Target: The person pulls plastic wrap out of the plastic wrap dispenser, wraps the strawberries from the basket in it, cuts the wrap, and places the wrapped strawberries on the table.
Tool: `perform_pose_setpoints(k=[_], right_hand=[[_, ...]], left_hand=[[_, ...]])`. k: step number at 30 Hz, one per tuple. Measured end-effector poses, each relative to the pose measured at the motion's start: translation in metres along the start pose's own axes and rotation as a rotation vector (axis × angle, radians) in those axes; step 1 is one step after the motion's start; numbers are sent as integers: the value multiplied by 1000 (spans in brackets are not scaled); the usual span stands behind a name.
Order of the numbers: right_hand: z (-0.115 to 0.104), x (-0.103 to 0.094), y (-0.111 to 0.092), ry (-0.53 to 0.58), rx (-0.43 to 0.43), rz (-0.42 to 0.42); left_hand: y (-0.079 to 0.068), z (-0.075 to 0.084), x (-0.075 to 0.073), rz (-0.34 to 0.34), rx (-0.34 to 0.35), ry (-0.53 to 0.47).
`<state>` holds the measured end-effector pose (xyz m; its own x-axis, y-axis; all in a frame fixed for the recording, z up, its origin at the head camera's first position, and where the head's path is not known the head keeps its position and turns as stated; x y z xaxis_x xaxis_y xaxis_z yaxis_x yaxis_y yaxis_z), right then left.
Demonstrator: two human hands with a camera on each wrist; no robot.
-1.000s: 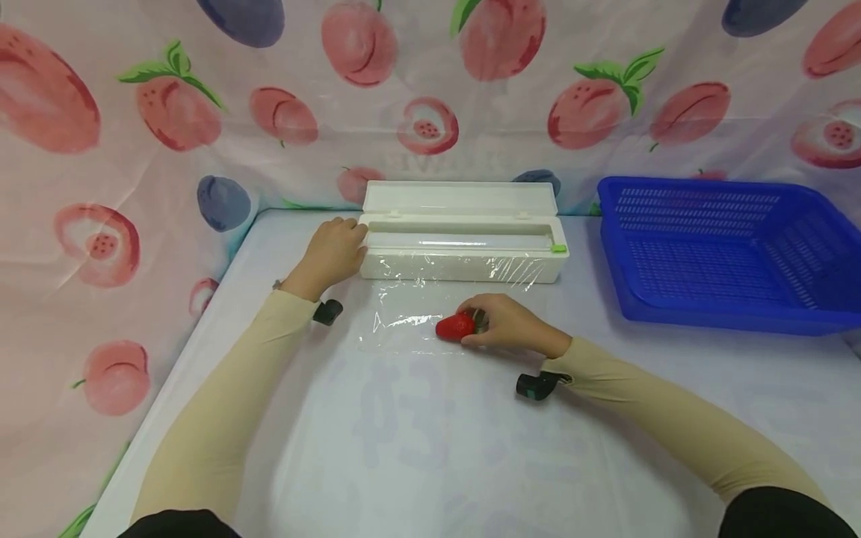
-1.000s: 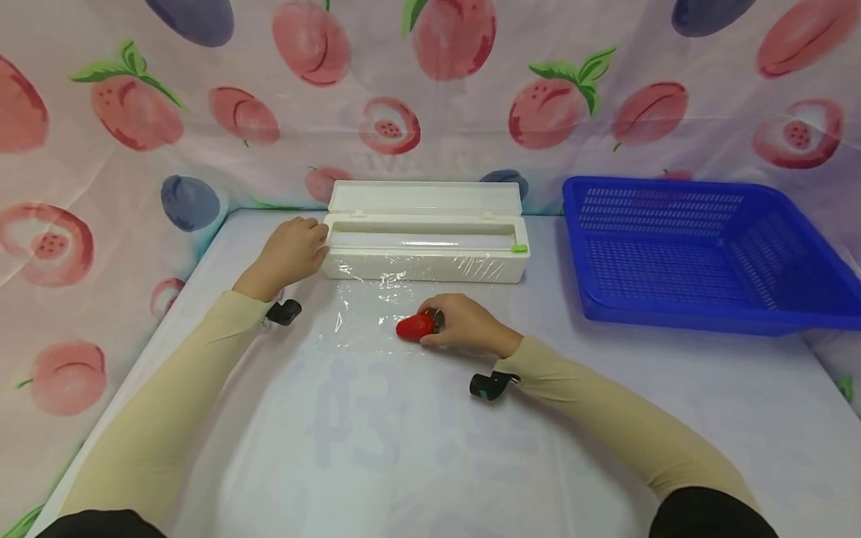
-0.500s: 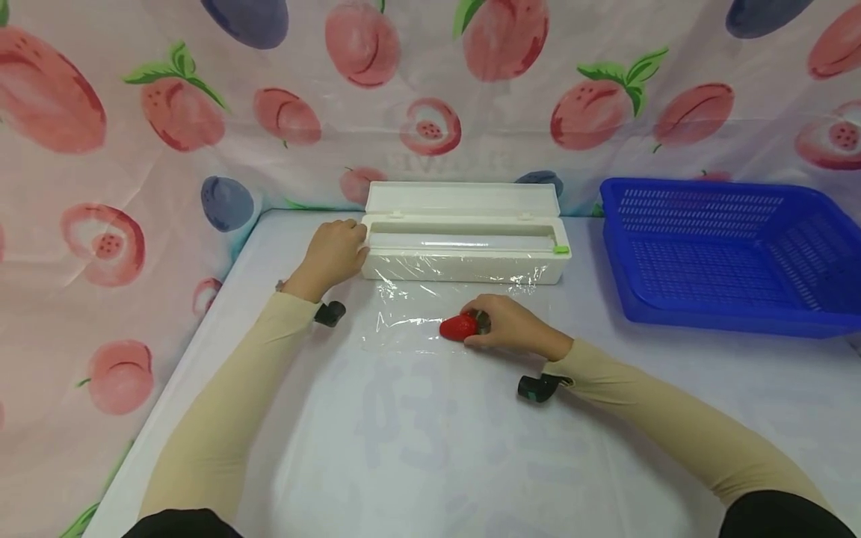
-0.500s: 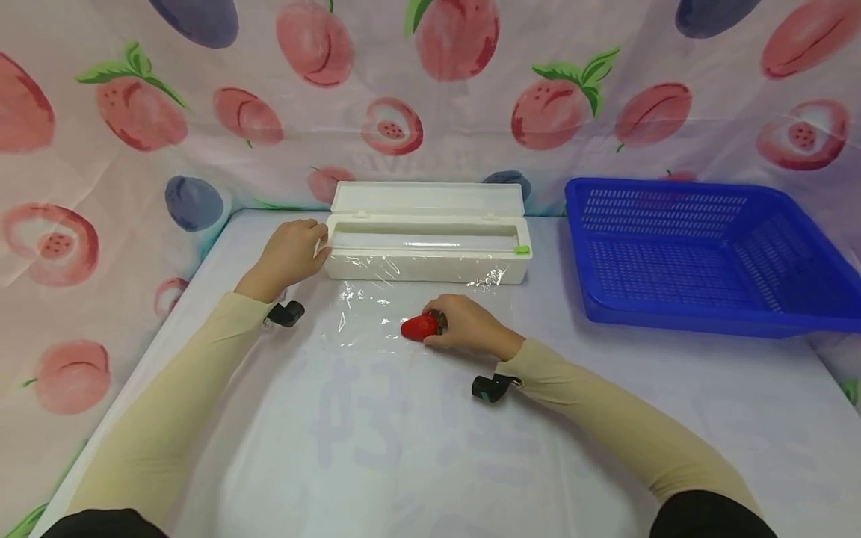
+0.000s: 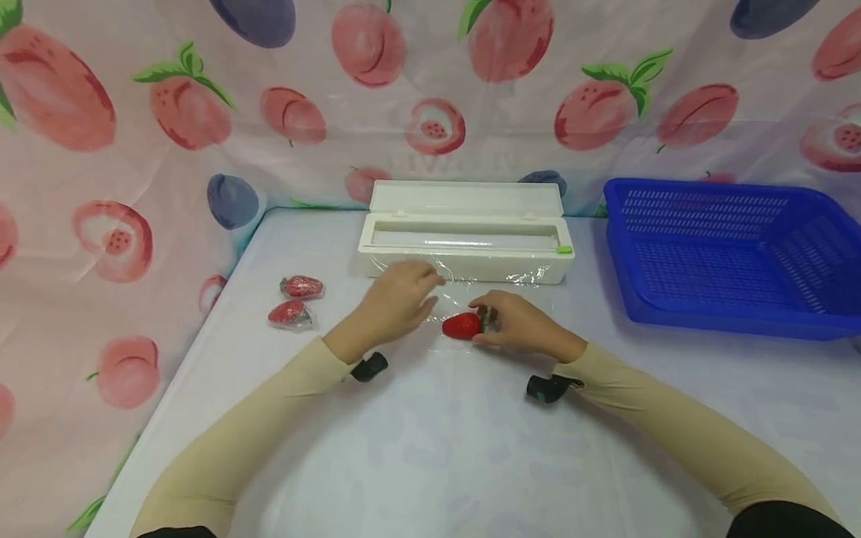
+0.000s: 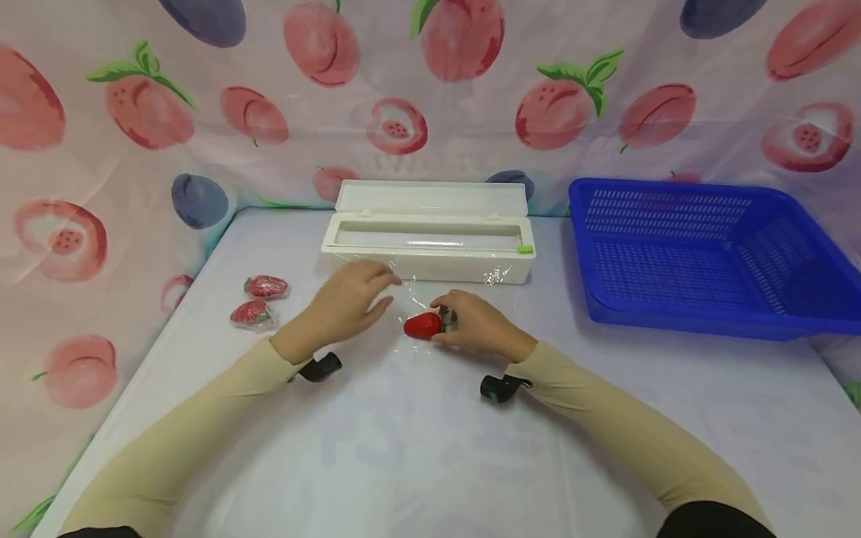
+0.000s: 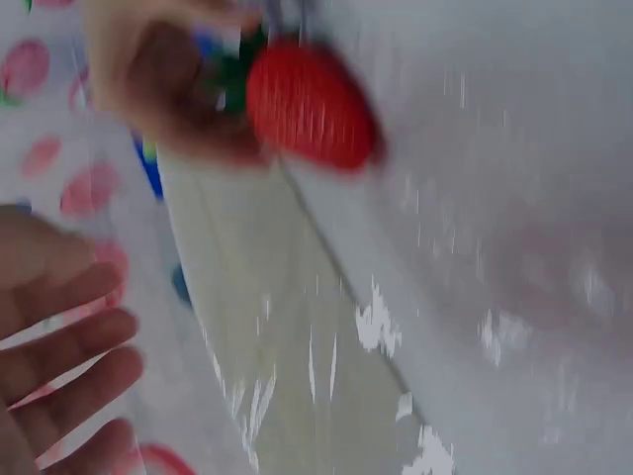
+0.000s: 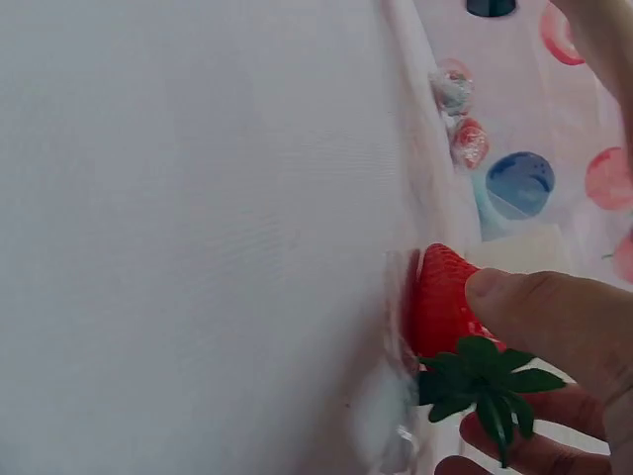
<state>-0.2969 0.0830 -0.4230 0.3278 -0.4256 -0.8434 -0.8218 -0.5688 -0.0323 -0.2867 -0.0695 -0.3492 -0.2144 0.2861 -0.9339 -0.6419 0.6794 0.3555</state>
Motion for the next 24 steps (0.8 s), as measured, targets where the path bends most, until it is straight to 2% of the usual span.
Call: perform_pose_setpoints(k=[3, 7, 11, 15, 20, 24], right_hand=[[-2, -10, -8, -10, 12, 46], [-3, -19, -22, -86, 21, 112], [-11, -16, -35, -207, -94, 122], [-18, -8, -41, -301, -216, 118], [-19, -1, -39, -384, -263, 126], [-21, -1, -36, -419, -299, 164]], left_hand=[[-2, 27, 18, -131, 71, -45], [-5, 40, 34, -211, 98, -81], [-8, 43, 44, -243, 117, -95], [-8, 44, 53, -279, 105, -91], [-7, 45, 61, -324, 105, -61], [-6, 46, 64, -312, 120, -14]])
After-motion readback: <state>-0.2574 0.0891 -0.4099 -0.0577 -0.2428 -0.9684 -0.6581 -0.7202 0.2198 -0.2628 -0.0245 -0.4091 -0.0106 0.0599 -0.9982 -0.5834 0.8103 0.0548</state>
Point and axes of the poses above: each hand's wrist, its own y-axis towards the middle knuckle, its own x-axis out of the palm, z = x × y, the point moved 7 cm from there along y, towards the middle knuckle, and after that the axes turned 1 degree about -z, right-handed, at the moved point
